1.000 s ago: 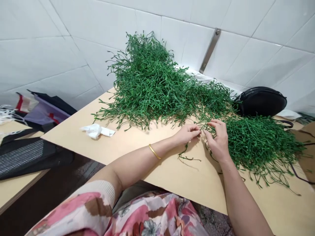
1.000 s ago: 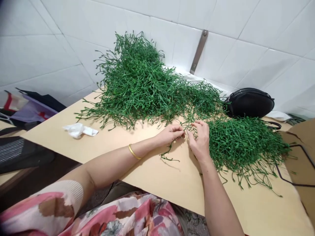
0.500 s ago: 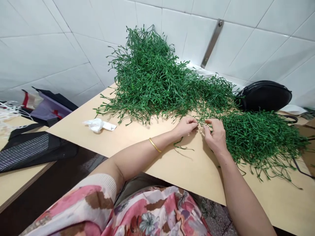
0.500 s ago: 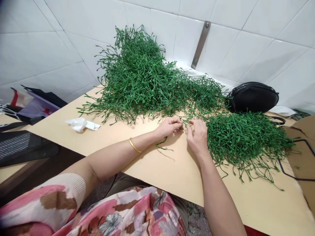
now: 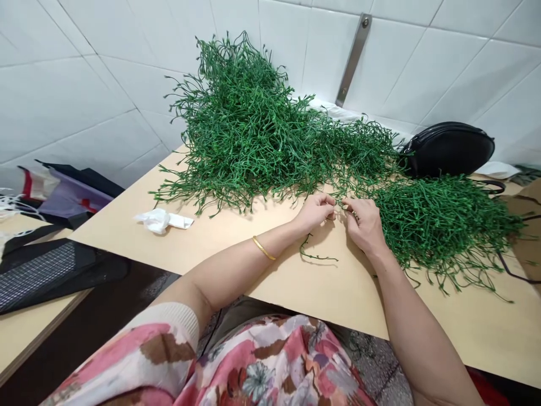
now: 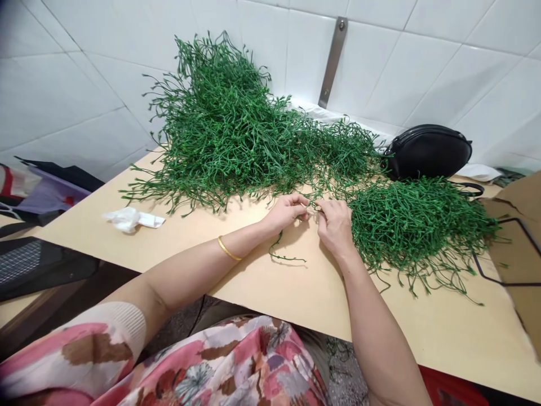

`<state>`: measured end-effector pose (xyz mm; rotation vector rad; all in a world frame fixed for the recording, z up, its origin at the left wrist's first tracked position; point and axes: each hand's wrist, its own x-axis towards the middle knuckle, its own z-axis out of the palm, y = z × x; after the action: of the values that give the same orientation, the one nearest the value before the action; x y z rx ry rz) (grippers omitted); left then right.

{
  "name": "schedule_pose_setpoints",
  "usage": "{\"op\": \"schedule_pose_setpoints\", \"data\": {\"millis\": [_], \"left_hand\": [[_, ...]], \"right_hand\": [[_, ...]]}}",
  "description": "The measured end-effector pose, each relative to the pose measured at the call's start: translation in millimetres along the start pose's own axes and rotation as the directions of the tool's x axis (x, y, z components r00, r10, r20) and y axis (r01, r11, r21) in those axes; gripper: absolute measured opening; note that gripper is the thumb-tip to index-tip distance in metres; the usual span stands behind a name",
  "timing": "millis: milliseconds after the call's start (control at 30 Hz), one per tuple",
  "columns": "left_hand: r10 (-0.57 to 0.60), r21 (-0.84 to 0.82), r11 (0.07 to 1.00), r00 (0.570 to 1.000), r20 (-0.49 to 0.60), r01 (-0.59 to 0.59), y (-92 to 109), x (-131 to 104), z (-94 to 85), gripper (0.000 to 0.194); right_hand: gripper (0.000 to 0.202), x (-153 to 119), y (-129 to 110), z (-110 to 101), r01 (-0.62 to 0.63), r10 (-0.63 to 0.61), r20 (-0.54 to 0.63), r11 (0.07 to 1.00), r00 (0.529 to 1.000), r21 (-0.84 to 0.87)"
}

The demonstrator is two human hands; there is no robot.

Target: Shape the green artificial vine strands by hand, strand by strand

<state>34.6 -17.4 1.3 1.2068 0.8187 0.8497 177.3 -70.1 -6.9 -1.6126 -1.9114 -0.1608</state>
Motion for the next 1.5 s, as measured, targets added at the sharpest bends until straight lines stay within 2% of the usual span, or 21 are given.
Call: {"op": "schedule_pose_setpoints", "data": {"millis": [133, 267, 433, 567, 800, 1000, 1200, 1333, 1433, 1500], "left_hand": [[-0.011, -0.103, 0.995, 0.999, 0.040, 0.015, 0, 4, -1.9, 0.013], [0.003, -0.193, 0.981, 0.992, 0.129, 0.022, 2, 6, -4.2, 0.010], [-0.085, -0.269, 0.951, 0.964, 0.250, 0.154, 2, 5, -5.1, 0.017], [-0.209, -0.397, 0.871, 0.949, 0.238, 0.291, 1, 7, -7.0, 0.014], [-0.148, -0.453, 0.878, 0.988, 0.049, 0.154, 8, 8, -8.8, 0.015], [-0.134, -0.392, 0.906, 0.986, 0.099, 0.162, 6, 7, -7.2, 0.020], [-0.112, -0.352, 0.924, 0.985, 0.131, 0.152, 4, 7, -6.9, 0.021], [-0.125, -0.367, 0.916, 0.985, 0.121, 0.162, 6, 6, -6.7, 0.020], [-0.114, -0.316, 0.937, 0.984, 0.136, 0.152, 5, 4, -6.1, 0.019], [-0.100, -0.277, 0.951, 0.983, 0.154, 0.140, 5, 3, -5.8, 0.019]], "right_hand": [[0.029, 0, -4, -2, 0.083, -0.083, -0.029, 0.996, 0.996, -0.019], [0.024, 0, -9, -5, 0.123, -0.122, -0.091, 0.992, 0.988, -0.002], [0.013, 0, -11, -6, 0.123, -0.122, -0.127, 0.992, 0.984, 0.000], [0.009, -1, -9, -6, 0.115, -0.118, -0.130, 0.993, 0.985, -0.027], [0.013, -1, -14, -8, 0.180, -0.189, -0.140, 0.981, 0.972, -0.075], [0.017, 1, -14, -11, 0.119, -0.127, -0.251, 0.992, 0.960, -0.045], [0.017, 0, -12, -10, 0.104, -0.103, -0.193, 0.995, 0.976, -0.008], [0.015, 0, -14, -9, 0.106, -0.116, -0.170, 0.992, 0.979, -0.066], [0.016, 0, -16, -9, 0.090, -0.103, -0.195, 0.993, 0.975, -0.074], [0.018, 1, -16, -9, 0.084, -0.090, -0.164, 0.996, 0.982, -0.043]]}}
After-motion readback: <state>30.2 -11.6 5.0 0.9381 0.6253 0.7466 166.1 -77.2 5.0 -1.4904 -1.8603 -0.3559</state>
